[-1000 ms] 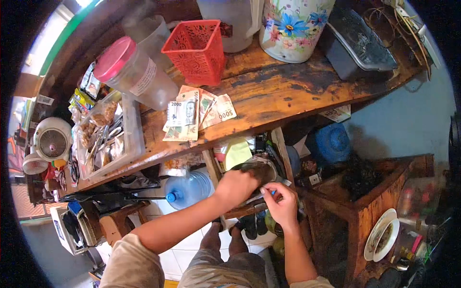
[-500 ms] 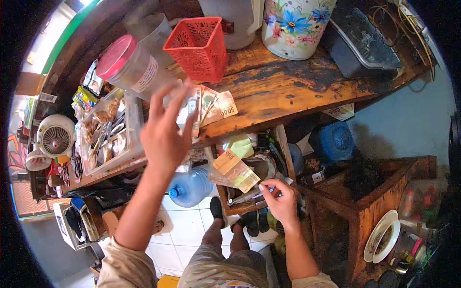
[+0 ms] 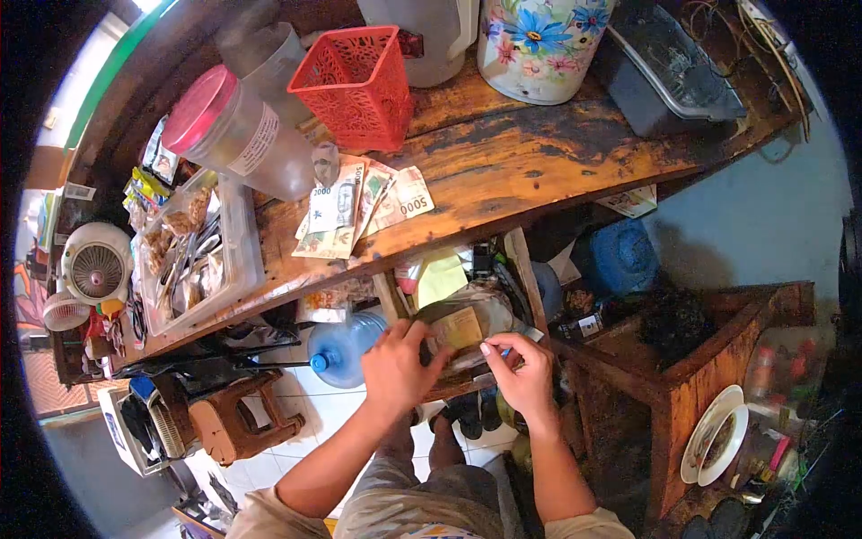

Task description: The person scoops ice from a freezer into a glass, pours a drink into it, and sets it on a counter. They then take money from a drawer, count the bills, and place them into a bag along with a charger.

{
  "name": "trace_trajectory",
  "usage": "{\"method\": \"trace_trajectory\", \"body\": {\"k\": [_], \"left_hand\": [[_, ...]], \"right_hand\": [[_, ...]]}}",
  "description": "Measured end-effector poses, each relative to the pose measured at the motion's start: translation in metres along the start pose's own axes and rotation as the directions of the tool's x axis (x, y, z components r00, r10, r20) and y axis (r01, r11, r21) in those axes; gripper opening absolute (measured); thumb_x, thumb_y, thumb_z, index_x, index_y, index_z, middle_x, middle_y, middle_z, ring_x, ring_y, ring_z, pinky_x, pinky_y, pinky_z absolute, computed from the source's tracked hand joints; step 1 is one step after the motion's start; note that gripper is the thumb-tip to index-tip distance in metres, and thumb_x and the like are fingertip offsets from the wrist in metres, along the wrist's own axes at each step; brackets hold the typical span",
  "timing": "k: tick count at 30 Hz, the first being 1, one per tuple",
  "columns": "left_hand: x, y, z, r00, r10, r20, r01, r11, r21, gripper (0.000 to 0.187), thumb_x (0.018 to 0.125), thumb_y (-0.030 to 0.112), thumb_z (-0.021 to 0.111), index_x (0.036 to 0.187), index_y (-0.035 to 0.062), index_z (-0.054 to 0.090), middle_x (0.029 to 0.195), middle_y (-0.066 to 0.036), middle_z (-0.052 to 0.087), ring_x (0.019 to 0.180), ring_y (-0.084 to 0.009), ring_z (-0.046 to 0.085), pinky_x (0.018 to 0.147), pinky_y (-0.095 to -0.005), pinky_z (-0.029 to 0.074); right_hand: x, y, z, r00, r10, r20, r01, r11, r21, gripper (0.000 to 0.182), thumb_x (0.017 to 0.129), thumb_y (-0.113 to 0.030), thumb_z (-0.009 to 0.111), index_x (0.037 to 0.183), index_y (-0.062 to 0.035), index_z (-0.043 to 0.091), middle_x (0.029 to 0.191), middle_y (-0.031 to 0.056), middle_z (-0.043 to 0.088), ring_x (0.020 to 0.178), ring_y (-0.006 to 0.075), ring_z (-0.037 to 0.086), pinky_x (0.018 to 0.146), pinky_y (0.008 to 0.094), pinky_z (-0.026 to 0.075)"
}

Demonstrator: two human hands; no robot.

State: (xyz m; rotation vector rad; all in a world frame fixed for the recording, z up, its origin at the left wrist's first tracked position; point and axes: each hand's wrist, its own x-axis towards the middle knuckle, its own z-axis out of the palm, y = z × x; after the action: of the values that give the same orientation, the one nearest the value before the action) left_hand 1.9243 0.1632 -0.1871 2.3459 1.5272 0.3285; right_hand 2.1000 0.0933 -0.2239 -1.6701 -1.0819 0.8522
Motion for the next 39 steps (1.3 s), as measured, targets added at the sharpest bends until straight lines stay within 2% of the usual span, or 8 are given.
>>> {"method": "trace_trajectory", "body": {"k": [6,11,15,17,27,33,36,39], "left_hand": [[0.005,-0.017,0.010,0.982,-0.060,0.177,0.007,0.958,0.288,0.020,0.076,0.022,0.070,0.094,0.0133,0.067,0.071,-0.007,0.067,0.067,-0.0264,0.063,0.069,-0.0404,0.046],[0.009,-0.011,-0.009,0.955,-0.220,0.200,0.260,0.944,-0.202,0.015,0.077,0.022,0.070,0.090,0.0142,0.068,0.067,-0.002,0.068,0.063,-0.0243,0.064,0.071,-0.0408,0.047],[0.010,-0.014,-0.012,0.926,-0.248,0.284,0.319,0.917,-0.240,0.012,0.078,0.021,0.068,0.087,0.0121,0.067,0.073,-0.001,0.070,0.064,-0.0257,0.064,0.073,-0.0409,0.047],[0.011,-0.023,0.000,0.987,0.150,0.061,-0.152,0.988,0.039,0.014,0.079,0.020,0.067,0.090,0.0112,0.066,0.077,-0.002,0.070,0.065,-0.0259,0.065,0.074,-0.0403,0.047],[0.030,-0.013,0.044,0.978,0.054,0.202,-0.146,0.867,0.476,0.028,0.077,0.021,0.065,0.104,0.0150,0.061,0.073,-0.006,0.068,0.071,-0.0262,0.067,0.077,-0.0381,0.044],[0.023,-0.013,0.007,0.991,-0.012,0.131,0.015,1.000,-0.024,0.035,0.058,0.040,0.083,0.080,0.0164,0.069,0.064,0.000,0.067,0.062,-0.0195,0.065,0.066,-0.0348,0.046],[0.022,-0.005,-0.016,0.969,-0.109,0.221,0.156,0.966,-0.208,0.036,0.063,0.042,0.083,0.078,0.0125,0.069,0.062,-0.003,0.065,0.060,-0.0218,0.063,0.054,-0.0350,0.046],[0.020,-0.010,-0.031,0.999,0.032,-0.006,-0.032,0.948,-0.317,0.037,0.065,0.039,0.084,0.074,0.0074,0.067,0.062,-0.005,0.061,0.057,-0.0226,0.059,0.048,-0.0345,0.043]], "right_hand": [[0.000,0.002,0.002,0.999,-0.030,0.024,0.030,1.000,0.007,0.009,0.082,-0.009,0.072,0.089,-0.0039,0.068,0.076,0.0018,0.066,0.049,0.0053,0.045,0.045,0.0220,0.035],[0.000,0.005,0.004,1.000,-0.005,0.014,0.005,1.000,0.002,0.009,0.082,-0.009,0.072,0.089,-0.0041,0.069,0.075,0.0022,0.066,0.049,0.0050,0.045,0.045,0.0220,0.035],[0.000,0.005,0.005,1.000,0.004,0.019,-0.004,1.000,0.006,0.010,0.082,-0.010,0.072,0.090,-0.0043,0.069,0.075,0.0022,0.066,0.049,0.0050,0.045,0.045,0.0223,0.035],[0.000,0.005,0.004,0.999,0.015,0.029,-0.015,1.000,0.007,0.011,0.082,-0.011,0.072,0.090,-0.0044,0.069,0.075,0.0023,0.066,0.049,0.0054,0.046,0.045,0.0225,0.035],[-0.004,-0.001,0.005,0.998,0.030,0.047,-0.029,0.999,-0.035,0.010,0.082,-0.011,0.072,0.089,-0.0048,0.068,0.074,0.0027,0.066,0.047,0.0066,0.045,0.044,0.0235,0.035],[-0.005,0.001,0.004,1.000,-0.011,0.008,0.011,0.999,-0.042,0.010,0.081,-0.010,0.072,0.089,-0.0053,0.068,0.072,0.0022,0.065,0.047,0.0066,0.045,0.045,0.0235,0.035],[-0.007,0.006,0.006,1.000,0.011,0.009,-0.011,1.000,0.013,0.009,0.081,-0.009,0.072,0.089,-0.0047,0.068,0.071,0.0017,0.065,0.048,0.0061,0.044,0.045,0.0228,0.035],[-0.007,0.000,0.002,0.999,-0.016,0.031,0.016,1.000,0.021,0.018,0.082,-0.008,0.071,0.098,-0.0051,0.068,0.076,0.0020,0.065,0.051,0.0053,0.045,0.046,0.0218,0.035]]}}
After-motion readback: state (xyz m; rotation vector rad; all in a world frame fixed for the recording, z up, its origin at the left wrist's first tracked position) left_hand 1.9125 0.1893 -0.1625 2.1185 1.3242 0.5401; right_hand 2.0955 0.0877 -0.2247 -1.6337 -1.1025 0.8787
